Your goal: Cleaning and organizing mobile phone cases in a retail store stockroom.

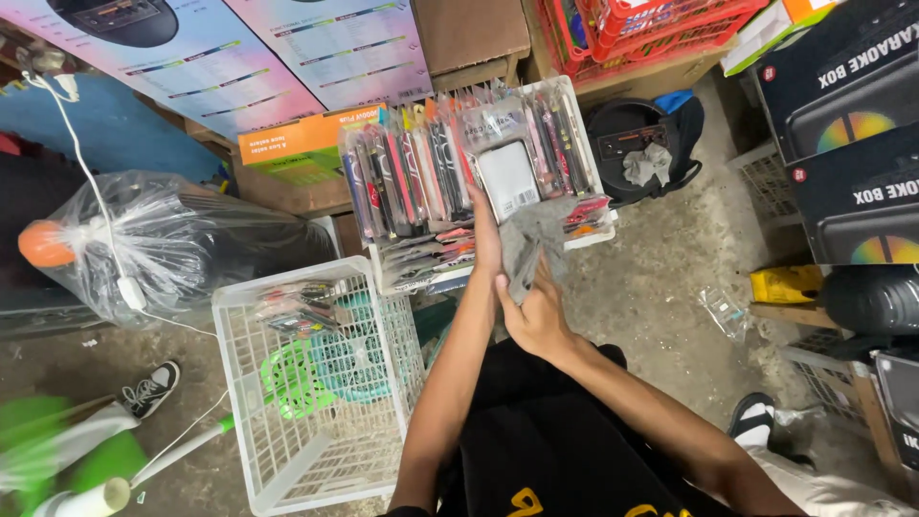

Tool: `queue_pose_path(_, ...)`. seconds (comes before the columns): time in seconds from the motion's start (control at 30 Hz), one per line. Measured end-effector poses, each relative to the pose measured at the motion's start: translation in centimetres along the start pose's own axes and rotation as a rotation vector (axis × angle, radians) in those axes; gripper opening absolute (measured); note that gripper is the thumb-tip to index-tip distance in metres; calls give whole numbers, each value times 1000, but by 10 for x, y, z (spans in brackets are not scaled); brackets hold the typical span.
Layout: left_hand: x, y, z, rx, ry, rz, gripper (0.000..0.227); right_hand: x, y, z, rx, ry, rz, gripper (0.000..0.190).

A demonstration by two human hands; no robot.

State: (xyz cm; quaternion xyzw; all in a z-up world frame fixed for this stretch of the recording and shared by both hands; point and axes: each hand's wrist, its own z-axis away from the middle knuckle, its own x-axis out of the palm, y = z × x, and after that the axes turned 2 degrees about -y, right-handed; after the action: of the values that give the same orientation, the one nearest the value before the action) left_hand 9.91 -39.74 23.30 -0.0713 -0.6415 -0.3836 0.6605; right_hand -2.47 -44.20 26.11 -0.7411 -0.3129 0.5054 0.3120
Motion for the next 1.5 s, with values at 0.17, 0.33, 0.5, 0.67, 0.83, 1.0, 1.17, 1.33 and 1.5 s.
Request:
queue_pose_path(0.17,-3,20,11,16,-32,52,106,-23,-17,-17,-151,-145,4,42)
queue_pose_path(0.33,0,26,22,-79,-92,210,113,-34,32,-10,-384,-303,200,40)
queue_pose_path(0.5,7,25,31,-154,-39,252,102,-41,13,-17,-335,-328,89,53)
queue_pose_path(0.67,-110,-48,20,-122,-52,332,72,-40,-5,-30,-282,-290,42,55)
queue_pose_path(0.83,-57,-37,33,-22,142,158,65,-39,-15,-58,-288,-158,12,58)
queue_pose_path(1.0,-9,-24,49,23,86,-183,71,-45,-23,-89,-260,-114,8,51)
queue_pose_path(1.17,17,-11,60,-69,137,-188,75,-50,-28,-119,-306,-94,25,54)
queue_pose_path(1.33,10,-2,61,-64,32,-163,74,-48,-28,-124,-334,-59,-20,47)
queue_pose_path(1.5,14,14,41,150,21,-278,73,-43,-40,-118,-375,-92,-38,49)
